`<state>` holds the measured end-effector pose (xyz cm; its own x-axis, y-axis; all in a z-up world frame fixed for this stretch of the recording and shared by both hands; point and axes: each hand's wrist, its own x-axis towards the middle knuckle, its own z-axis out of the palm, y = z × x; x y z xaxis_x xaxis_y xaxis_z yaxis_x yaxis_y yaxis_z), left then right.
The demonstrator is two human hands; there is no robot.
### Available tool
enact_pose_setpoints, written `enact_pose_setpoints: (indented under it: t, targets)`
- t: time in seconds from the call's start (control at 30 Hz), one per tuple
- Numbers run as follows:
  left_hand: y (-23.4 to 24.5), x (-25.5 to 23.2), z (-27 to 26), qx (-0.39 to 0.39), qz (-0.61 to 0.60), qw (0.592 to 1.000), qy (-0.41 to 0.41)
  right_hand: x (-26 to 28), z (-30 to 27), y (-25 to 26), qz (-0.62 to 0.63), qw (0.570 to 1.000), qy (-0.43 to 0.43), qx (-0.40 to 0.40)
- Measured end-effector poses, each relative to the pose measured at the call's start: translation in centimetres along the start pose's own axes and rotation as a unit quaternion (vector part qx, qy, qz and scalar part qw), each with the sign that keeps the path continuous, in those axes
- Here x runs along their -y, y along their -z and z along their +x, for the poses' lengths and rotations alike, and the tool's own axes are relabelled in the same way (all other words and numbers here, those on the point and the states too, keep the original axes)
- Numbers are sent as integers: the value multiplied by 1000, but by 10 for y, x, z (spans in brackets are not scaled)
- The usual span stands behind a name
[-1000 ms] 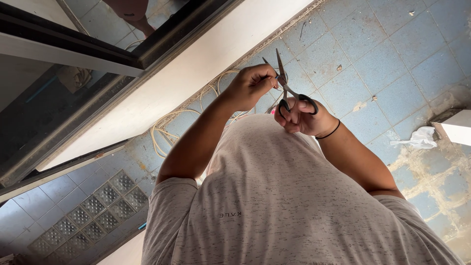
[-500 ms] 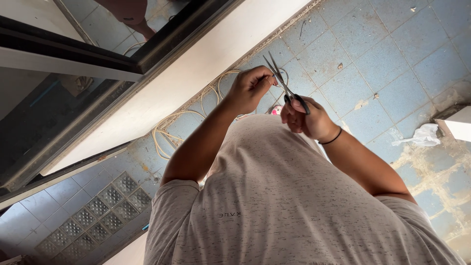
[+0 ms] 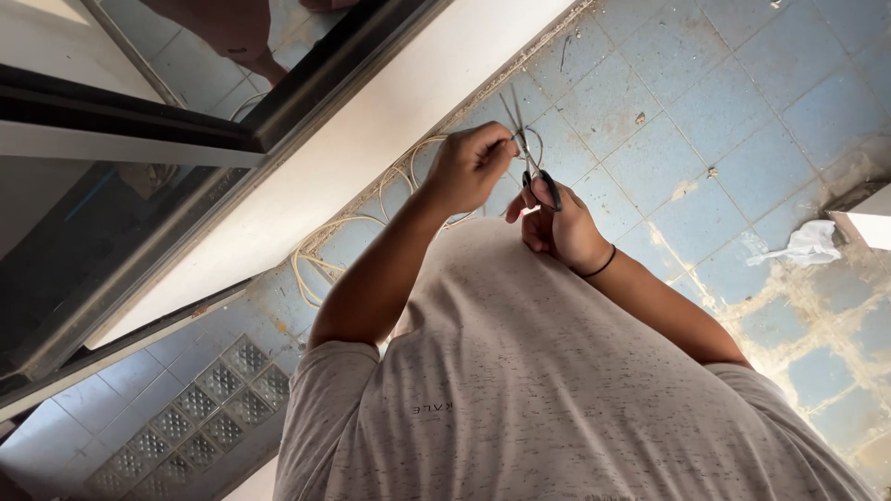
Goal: Repairing a damaged electrical wire by stripping insulation with scissors and wrapping it with electrical tape.
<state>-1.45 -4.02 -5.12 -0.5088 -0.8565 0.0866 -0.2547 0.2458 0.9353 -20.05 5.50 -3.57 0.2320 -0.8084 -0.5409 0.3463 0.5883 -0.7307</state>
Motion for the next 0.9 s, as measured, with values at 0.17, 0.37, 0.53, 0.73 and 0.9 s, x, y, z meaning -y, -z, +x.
enact_pose_setpoints:
  t: [0.17, 0.37, 0.53, 0.73, 0.9]
  targets:
    - [10, 16, 5, 7, -68, 998, 6, -3, 6, 8, -40, 999, 7, 0]
    - [55, 4, 3, -80, -231, 970, 22, -20, 39, 70, 29, 990, -113, -79]
    - [63, -18, -4, -5, -243, 970, 3, -47, 56, 116, -94, 984, -37, -147]
    - [49, -20, -14, 10, -276, 961, -13, -51, 34, 105, -89, 989, 80, -88]
    - [41, -34, -21, 50, -266, 962, -28, 14, -1, 35, -38, 964, 261, -23]
